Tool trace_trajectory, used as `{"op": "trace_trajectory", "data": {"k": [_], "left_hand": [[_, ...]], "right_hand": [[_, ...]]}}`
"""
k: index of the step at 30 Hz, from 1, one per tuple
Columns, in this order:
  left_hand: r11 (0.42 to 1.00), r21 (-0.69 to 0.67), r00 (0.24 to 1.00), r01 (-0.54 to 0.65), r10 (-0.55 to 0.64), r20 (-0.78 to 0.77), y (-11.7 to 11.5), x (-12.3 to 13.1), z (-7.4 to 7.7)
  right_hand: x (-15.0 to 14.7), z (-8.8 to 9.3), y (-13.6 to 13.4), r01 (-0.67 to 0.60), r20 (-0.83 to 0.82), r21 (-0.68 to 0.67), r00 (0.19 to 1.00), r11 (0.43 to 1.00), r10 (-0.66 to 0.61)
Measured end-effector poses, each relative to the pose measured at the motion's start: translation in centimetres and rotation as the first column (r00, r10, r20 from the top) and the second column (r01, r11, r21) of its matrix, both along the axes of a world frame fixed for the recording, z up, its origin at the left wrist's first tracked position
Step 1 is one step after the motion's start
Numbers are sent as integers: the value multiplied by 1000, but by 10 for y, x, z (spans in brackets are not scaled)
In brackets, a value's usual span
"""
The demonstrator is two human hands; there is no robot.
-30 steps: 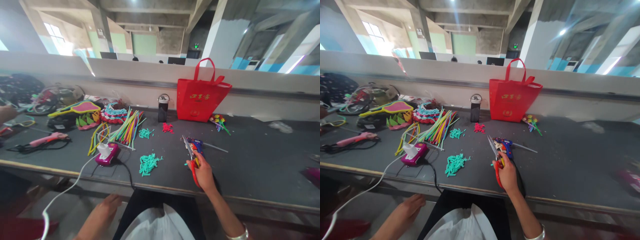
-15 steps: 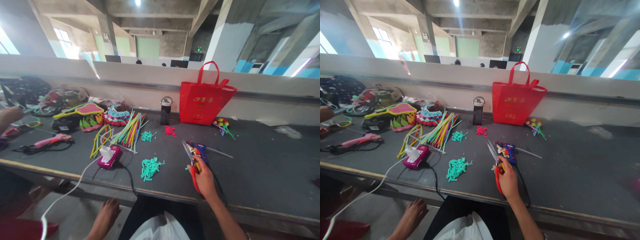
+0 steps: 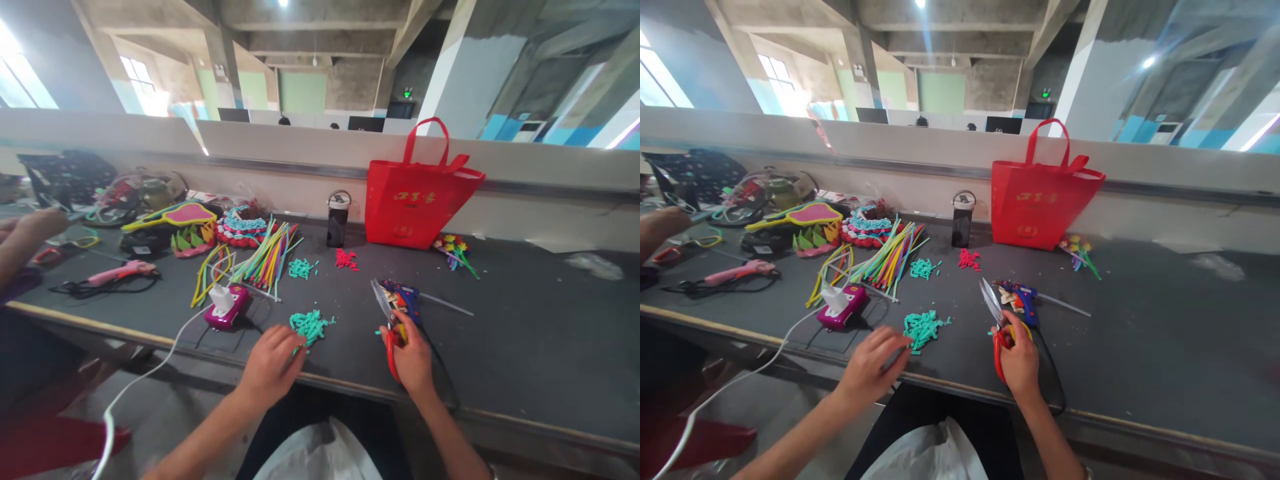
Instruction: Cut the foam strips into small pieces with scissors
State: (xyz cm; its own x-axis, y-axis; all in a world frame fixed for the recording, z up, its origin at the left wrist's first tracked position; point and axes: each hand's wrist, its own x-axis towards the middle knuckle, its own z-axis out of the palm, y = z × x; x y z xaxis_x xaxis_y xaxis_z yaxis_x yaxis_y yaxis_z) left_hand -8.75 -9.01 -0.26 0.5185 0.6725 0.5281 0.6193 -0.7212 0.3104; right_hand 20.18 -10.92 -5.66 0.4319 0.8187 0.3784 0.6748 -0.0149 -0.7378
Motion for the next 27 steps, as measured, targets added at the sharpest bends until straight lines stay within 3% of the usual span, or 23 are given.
{"op": "trace_trajectory", "data": {"k": [3, 7, 12, 18, 21, 23, 25, 27], "left_hand": [[994, -67, 990, -87, 78, -121, 41, 34, 17], [968, -148, 903, -203, 127, -410, 75, 59, 17], [955, -134, 803, -265, 141, -579, 84, 74, 8], [949, -239, 783, -203, 11, -622, 89, 88, 9], [931, -326, 819, -162, -57, -571, 97, 91, 10], [882, -450, 893, -139, -84, -442, 105, 90, 10], [776, -627, 976, -71, -75, -204, 113, 87, 9], [629, -774, 995, 77, -4, 95, 119, 83, 10]], "right_hand": [[-1, 1, -1, 24, -15, 40, 1000, 999, -23], [0, -1, -1, 10, -13, 69, 1000, 998, -9], [1, -4, -1, 21, 0, 42, 1000, 999, -21], [0, -1, -1, 31, -11, 49, 999, 998, -31], [-1, 1, -1, 31, 11, 43, 999, 999, -32], [-1, 1, -2, 26, 20, 43, 999, 999, -27], [-1, 0, -2, 20, 19, 49, 1000, 999, -21], [0, -1, -2, 15, 13, 53, 1000, 998, -16]]}}
